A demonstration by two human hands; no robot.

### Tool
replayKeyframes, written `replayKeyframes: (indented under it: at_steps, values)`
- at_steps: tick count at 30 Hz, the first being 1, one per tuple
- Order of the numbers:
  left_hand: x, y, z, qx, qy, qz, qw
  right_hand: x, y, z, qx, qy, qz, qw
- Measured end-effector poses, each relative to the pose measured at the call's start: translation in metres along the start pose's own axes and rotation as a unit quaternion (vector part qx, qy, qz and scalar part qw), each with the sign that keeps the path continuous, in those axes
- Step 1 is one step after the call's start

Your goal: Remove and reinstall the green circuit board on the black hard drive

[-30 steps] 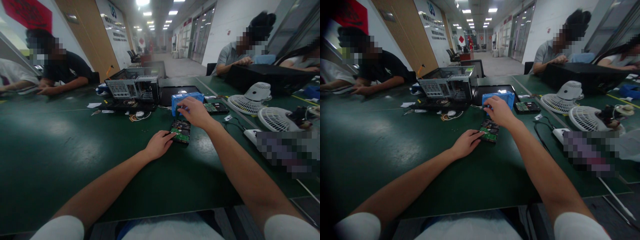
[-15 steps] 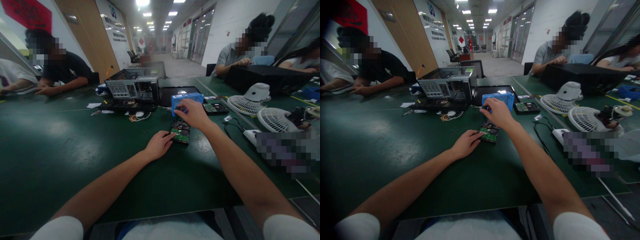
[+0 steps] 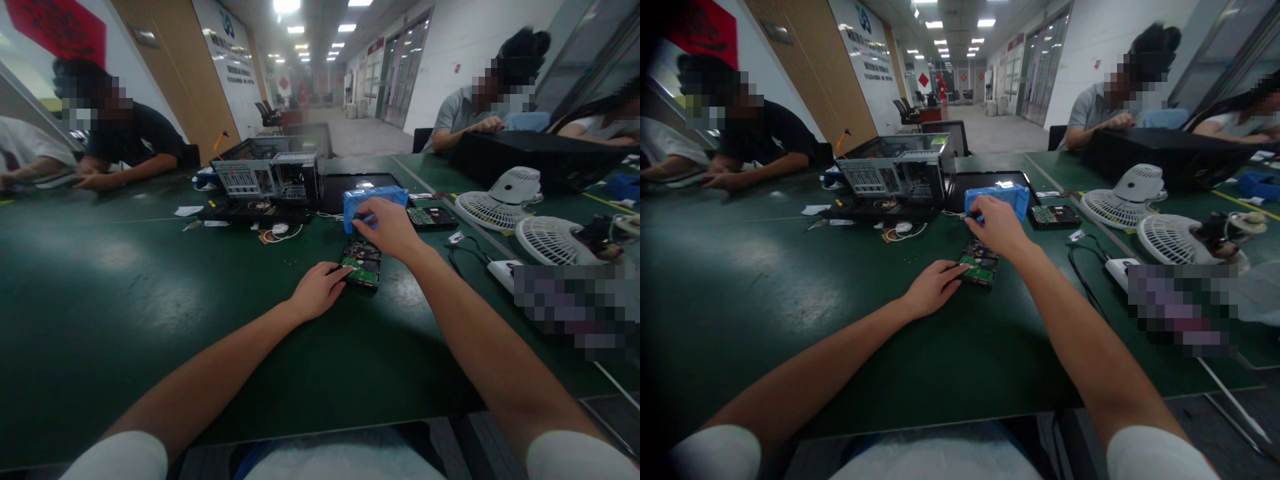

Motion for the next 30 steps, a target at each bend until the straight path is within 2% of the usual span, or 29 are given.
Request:
replayKeyframes:
  at_steps: [5, 14, 21, 30]
  values:
    - [0.0002, -0.0001, 0.0, -0.002, 0.007, 0.005, 1.0, -0.0036, 0.0077, -0.0022, -0.012, 0.0, -0.033, 0.999]
    - [-0.0019, -0.0015, 0.0005, -0.001, 0.005, 0.003, 1.0, -0.008, 0.0045, -0.0023, -0.013, 0.019, -0.04, 0.999]
    - [-0.001, -0.0004, 0.0004, 0.001, 0.007, 0.003, 1.0, -0.0075, 0.0018, 0.0003, -0.012, 0.019, -0.019, 1.0]
    - [0.001, 0.0014, -0.0005, 0.001, 0.007, 0.007, 1.0, -0.0068, 0.0032, -0.0019, -0.015, 0.015, -0.046, 0.999]
Point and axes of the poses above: each hand's wrist, its own z-axis towards the middle knuckle, its own x-axis out of the palm, y = z × x, the point moved 4 cm from there along z, towards the middle knuckle, and after that the axes turned 8 degrees about x, right-handed, at the moved point
